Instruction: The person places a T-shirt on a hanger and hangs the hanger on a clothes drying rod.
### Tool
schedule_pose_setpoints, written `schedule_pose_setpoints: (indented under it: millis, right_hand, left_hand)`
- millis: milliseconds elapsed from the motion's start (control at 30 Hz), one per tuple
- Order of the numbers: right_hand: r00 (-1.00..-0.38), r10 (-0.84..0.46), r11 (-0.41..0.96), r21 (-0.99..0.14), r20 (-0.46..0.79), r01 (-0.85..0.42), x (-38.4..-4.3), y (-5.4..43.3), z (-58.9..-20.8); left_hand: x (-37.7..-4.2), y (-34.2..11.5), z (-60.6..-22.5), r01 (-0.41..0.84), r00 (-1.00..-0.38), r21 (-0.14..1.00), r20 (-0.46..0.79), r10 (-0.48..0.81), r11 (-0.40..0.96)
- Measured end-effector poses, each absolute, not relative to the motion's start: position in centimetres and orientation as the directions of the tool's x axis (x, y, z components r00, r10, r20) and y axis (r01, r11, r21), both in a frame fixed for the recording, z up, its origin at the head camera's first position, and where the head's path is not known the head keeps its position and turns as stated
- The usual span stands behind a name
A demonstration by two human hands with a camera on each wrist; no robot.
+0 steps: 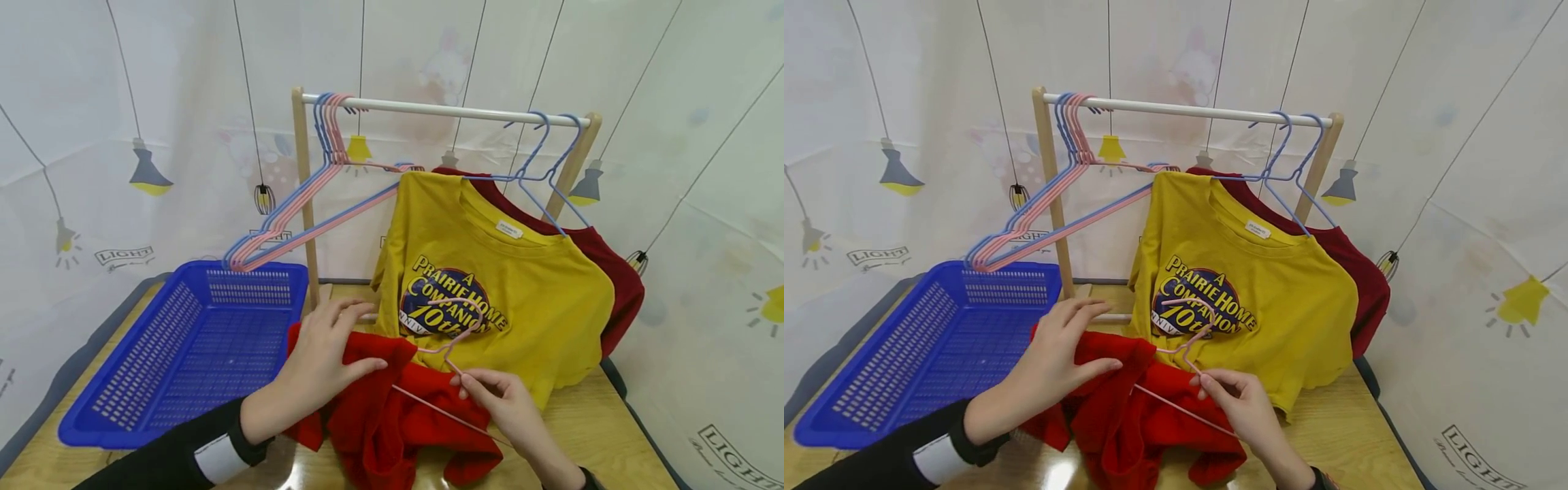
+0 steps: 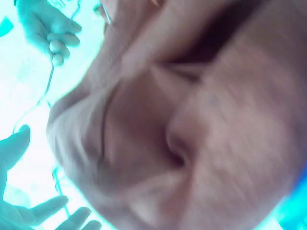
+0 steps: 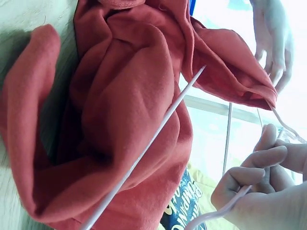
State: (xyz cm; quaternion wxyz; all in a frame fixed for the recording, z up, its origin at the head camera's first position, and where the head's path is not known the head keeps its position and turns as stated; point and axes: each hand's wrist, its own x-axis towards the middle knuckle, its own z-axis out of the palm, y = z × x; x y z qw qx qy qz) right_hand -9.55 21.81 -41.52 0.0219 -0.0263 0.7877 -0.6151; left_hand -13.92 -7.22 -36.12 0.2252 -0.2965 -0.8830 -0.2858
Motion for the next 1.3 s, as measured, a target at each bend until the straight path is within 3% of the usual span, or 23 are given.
schedule_pose_setpoints:
  millis: [267, 400, 500, 600, 767, 1000, 1300]
  right_hand:
    - [-0.997, -0.071, 0.249, -0.969, -0.01, -0.008, -9.5, 21.7, -41.8]
    - [-0.997, -0.073, 0.249, -0.968, -0.003, -0.015, -9.5, 21.7, -41.7]
    - [-0.998, -0.07, 0.247, -0.969, -0.006, -0.012, -9.4, 21.7, -41.7]
    - [-0.998, -0.067, 0.244, -0.97, -0.009, -0.008, -9.3, 21.7, -41.6]
    - [-0.997, -0.071, 0.235, -0.972, -0.019, 0.002, -9.1, 21.7, -41.6]
    - [-0.995, -0.094, 0.216, -0.975, 0.024, -0.044, -9.1, 21.9, -41.8]
    - [-0.994, -0.096, 0.206, -0.976, 0.044, -0.063, -9.2, 22.6, -42.1]
  left_hand:
    - [-12.2, -11.9, -37.3, 0.554, -0.668, 0.116, 0.652, 0.358, 0.825]
    - [-11.3, -13.4, -38.1, 0.427, -0.72, -0.036, 0.591, 0.364, 0.903]
    - [-11.1, -13.8, -38.6, 0.382, -0.781, -0.084, 0.503, 0.37, 0.92]
    - [-11.5, -13.6, -39.3, 0.403, -0.802, -0.072, 0.452, 0.39, 0.912]
    - [-12.1, -12.5, -40.5, 0.415, -0.788, -0.078, 0.467, 0.401, 0.907]
    - [-13.1, -11.2, -41.9, 0.457, -0.685, -0.092, 0.599, 0.415, 0.885]
    - [-11.9, -12.9, -37.3, 0.445, -0.842, 0.272, 0.452, 0.295, 0.853]
